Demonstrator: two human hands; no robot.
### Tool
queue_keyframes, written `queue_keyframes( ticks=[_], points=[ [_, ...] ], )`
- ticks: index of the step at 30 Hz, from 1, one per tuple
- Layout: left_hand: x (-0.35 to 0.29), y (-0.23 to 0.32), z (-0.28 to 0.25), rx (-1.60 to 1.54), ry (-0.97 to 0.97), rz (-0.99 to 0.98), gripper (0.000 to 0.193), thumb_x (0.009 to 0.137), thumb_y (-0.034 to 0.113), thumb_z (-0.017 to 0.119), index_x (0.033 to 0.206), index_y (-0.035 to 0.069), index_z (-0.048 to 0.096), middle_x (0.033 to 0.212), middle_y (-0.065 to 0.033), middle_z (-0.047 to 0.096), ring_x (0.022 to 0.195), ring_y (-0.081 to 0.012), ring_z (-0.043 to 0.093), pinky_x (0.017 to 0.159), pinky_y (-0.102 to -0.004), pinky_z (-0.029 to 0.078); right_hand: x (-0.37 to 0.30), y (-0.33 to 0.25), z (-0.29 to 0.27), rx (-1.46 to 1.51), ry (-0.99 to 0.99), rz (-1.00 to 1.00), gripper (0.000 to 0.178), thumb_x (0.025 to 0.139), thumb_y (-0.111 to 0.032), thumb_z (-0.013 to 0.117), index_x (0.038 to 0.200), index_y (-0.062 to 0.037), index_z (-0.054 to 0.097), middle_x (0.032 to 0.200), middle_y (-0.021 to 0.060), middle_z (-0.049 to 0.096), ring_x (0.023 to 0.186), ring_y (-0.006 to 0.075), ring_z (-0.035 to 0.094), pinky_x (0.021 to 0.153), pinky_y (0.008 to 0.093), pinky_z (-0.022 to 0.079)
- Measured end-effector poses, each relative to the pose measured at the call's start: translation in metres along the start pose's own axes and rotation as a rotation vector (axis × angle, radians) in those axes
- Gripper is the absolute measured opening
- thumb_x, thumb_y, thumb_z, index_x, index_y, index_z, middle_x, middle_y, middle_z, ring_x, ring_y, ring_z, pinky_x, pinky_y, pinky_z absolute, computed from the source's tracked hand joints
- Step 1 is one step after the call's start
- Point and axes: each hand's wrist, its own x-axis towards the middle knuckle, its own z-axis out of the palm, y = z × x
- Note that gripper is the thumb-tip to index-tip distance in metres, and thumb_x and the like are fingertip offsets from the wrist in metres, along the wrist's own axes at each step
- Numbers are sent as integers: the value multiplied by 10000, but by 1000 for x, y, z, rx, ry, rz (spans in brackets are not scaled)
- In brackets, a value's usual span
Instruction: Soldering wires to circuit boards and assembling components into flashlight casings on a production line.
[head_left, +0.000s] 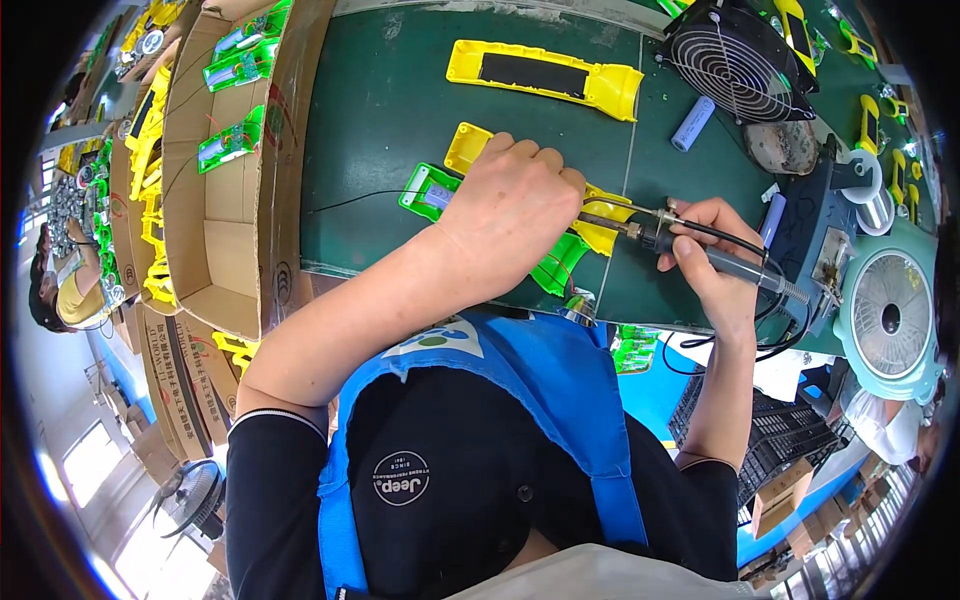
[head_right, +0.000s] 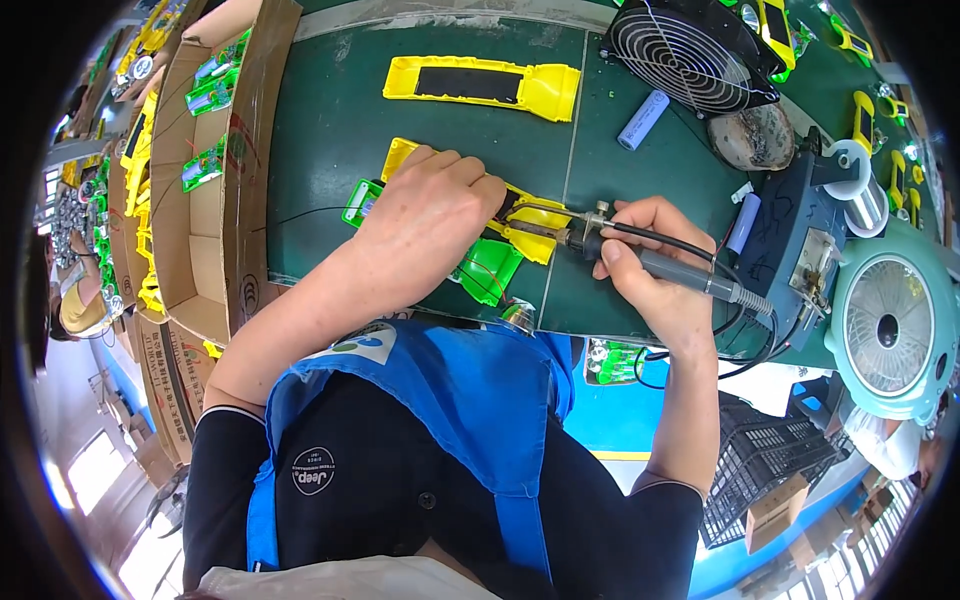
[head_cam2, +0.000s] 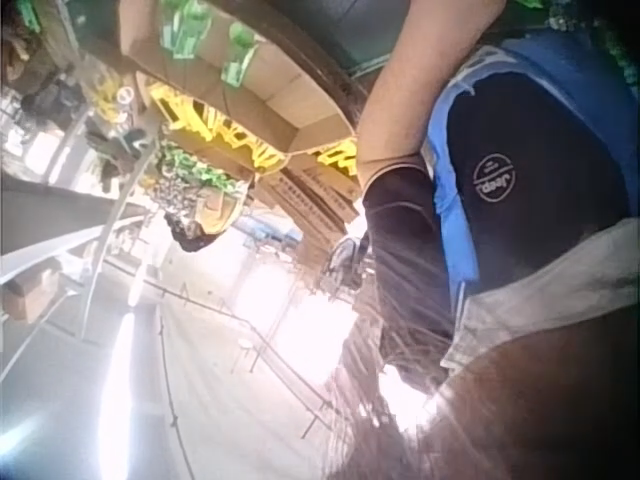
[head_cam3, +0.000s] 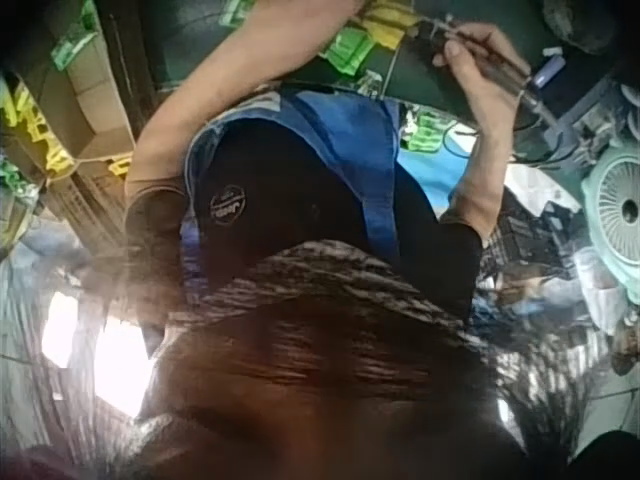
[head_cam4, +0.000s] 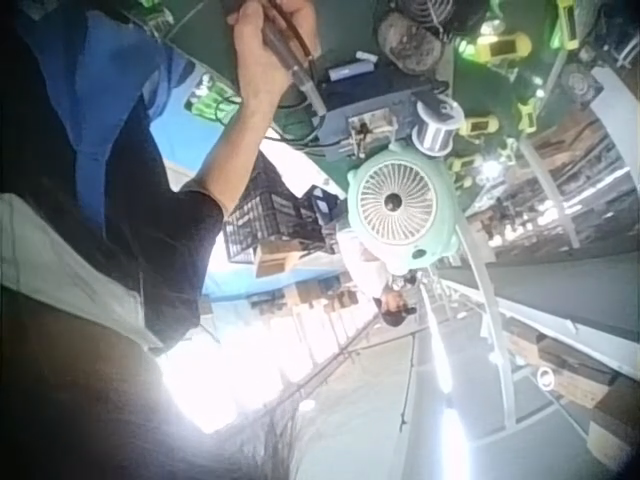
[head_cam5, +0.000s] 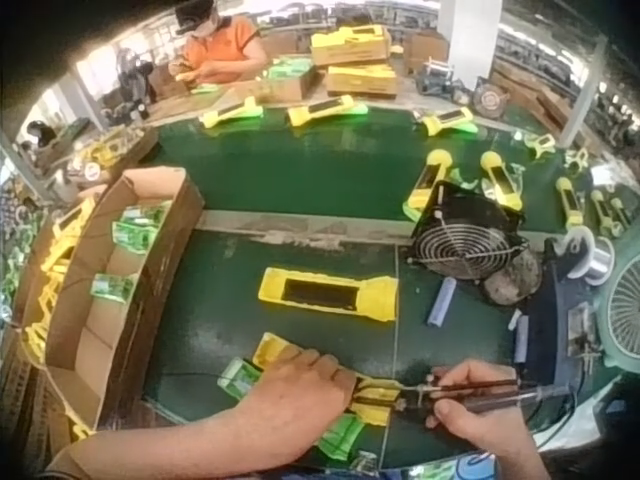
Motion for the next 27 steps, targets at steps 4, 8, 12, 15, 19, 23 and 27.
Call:
queue_keyframes(
  ticks=[4,8,12,15,19,23,27],
  points=[
    [-1,0,-1,-9,-2,-1,114,701,26,608,815,18,598,801,-120,596,835,-275,601,774,-367,455,-6,1,-1,-18,24,-75,142,815,-88,646,888,7,569,694,43,638,656,102,633,1066,472,365],
    [0,2,-2,-4,-6,-11,113,699,23,610,811,19,599,793,-121,593,827,-276,603,776,-368,456,-28,22,0,166,215,-177,231,868,-177,612,969,7,516,699,108,630,678,166,633,1031,486,399],
    [0,2,0,10,25,-6,90,711,33,606,800,23,600,779,-116,592,812,-272,607,775,-370,456,-30,25,36,236,314,-351,355,917,-248,599,1102,-7,414,874,173,646,792,247,670,861,406,501],
    [1,3,0,15,32,-18,69,718,44,600,785,27,596,770,-109,589,809,-266,609,770,-371,456,-25,31,58,222,289,-351,330,922,-165,595,1137,-18,392,1029,178,586,895,266,672,848,385,505],
    [1,4,1,22,35,-32,55,720,60,597,766,32,589,761,-102,581,809,-262,608,756,-369,454,-19,36,77,141,298,-295,341,941,-217,569,1141,-21,374,963,176,619,859,252,666,865,359,483],
    [0,4,1,24,40,-39,52,721,66,597,762,37,585,764,-99,580,806,-260,605,751,-366,452,-18,41,77,76,273,-385,337,950,-234,560,1127,-20,369,910,174,629,841,230,652,862,373,485],
    [1,3,3,22,54,-37,58,714,66,601,762,39,584,761,-98,578,807,-257,604,748,-364,453,-18,39,77,74,284,-364,346,951,-245,553,1130,-15,366,902,178,627,831,236,651,862,383,488]
  ],
)
